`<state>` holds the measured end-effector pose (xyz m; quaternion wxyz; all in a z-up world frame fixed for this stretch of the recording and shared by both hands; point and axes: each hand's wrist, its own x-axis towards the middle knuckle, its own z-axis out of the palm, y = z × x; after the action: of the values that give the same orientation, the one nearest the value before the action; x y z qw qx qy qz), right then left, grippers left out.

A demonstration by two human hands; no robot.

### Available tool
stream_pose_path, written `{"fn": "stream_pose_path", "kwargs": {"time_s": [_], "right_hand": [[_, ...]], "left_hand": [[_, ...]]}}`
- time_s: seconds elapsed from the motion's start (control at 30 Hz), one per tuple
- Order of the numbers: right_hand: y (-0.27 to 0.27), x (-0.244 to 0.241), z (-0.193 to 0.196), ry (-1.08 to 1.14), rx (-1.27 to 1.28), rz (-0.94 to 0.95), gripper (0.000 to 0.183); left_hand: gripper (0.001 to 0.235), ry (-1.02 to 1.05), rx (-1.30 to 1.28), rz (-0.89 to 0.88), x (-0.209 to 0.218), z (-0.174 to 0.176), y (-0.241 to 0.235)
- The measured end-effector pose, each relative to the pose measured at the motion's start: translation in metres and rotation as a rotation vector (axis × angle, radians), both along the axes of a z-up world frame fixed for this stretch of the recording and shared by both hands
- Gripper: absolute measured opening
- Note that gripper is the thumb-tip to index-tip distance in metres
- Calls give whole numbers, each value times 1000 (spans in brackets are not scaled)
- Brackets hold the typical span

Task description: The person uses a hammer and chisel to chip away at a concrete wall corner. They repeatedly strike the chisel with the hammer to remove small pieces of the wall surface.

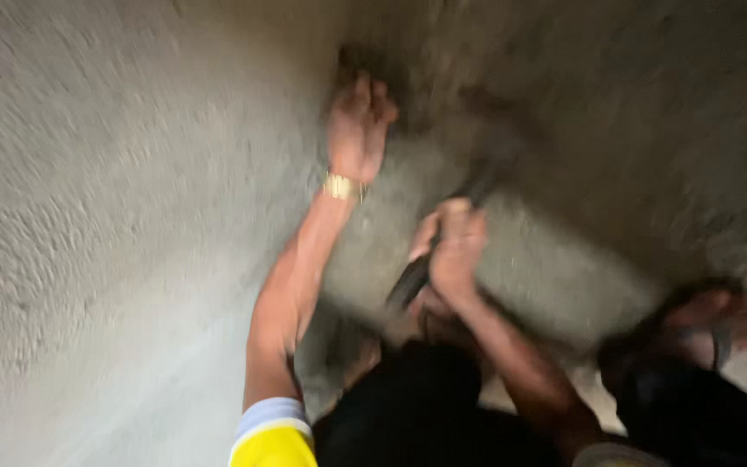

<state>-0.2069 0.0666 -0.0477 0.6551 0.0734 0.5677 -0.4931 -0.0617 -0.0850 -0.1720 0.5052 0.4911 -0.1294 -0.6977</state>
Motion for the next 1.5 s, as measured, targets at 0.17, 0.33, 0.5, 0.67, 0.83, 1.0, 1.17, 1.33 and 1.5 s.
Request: {"fn": "stream_pose_path", "kwargs": {"time_s": [0.17, 0.33, 0.5, 0.67, 0.83, 1.0, 1.17, 1.33, 1.5], "right_hand": [[-2, 11, -9, 115, -82, -447, 45], [-23, 9, -9, 130, -179, 20, 43], [-11, -13, 1, -222, 103, -509, 29], [-23, 31, -24, 82, -258, -17, 39], [-6, -6, -8, -44, -58, -241, 39], [-13, 10, -23, 73, -152, -498, 48], [-24, 5, -21, -116, -81, -59, 30], [-11, -1, -15, -57, -192, -492, 39], [-33, 24, -29, 165, -239, 25, 33]], "left_hand": [[10, -45, 58, 3, -14, 0, -20], [10, -24, -25, -54, -16, -2, -24], [2, 4, -73, 15, -15, -7, -20], [15, -102, -25, -10, -16, -15, -20], [13, -160, 40, 34, -22, 0, -19], [13, -83, -60, -19, -15, -15, -22], [12, -104, -16, 34, -9, -24, -22], [8, -73, -90, -13, -18, -19, -33], [13, -107, 36, 47, -10, -31, -33]]}}
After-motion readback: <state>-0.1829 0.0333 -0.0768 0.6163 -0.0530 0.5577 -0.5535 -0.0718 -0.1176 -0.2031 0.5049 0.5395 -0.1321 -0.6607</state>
